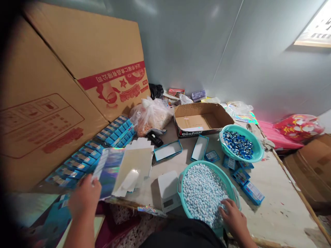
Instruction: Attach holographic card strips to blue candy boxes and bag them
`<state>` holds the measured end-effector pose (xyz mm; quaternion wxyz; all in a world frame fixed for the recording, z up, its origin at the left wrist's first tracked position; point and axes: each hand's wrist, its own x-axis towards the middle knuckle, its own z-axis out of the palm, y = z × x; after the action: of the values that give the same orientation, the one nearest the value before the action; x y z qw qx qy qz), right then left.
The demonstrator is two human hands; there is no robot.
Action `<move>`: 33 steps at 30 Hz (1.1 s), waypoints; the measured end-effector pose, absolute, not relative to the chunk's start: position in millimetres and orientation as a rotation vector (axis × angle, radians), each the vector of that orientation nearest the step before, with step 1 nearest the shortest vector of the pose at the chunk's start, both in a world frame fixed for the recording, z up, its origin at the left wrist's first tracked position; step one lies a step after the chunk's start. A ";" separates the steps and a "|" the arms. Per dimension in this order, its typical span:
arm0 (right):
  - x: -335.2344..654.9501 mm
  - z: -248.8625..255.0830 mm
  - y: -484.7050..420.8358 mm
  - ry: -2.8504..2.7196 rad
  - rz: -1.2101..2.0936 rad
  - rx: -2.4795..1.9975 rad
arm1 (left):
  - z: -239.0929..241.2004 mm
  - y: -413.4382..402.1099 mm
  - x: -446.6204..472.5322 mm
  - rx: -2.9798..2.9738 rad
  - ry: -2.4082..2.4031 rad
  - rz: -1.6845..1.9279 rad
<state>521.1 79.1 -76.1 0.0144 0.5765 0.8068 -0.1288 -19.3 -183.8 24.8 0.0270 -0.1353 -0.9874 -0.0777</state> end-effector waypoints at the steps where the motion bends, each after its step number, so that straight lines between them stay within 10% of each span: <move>1: 520.0 -73.4 81.0 2.495 -0.392 1.791 | 34.4 -189.3 -28.4 -0.441 -2.961 -0.218; 21: 546.2 -72.9 89.2 2.618 -0.796 1.714 | -11.3 -183.6 -129.6 -0.886 -3.249 -0.267; 33: 529.7 -64.8 76.7 2.514 -0.509 1.751 | -10.8 -129.7 -142.1 -0.642 -3.305 0.008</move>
<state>529.7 76.7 -64.8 0.0178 0.5638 0.8093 -0.1637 -142.1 -129.7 -10.8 -0.1123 -0.1893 -0.9755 0.0025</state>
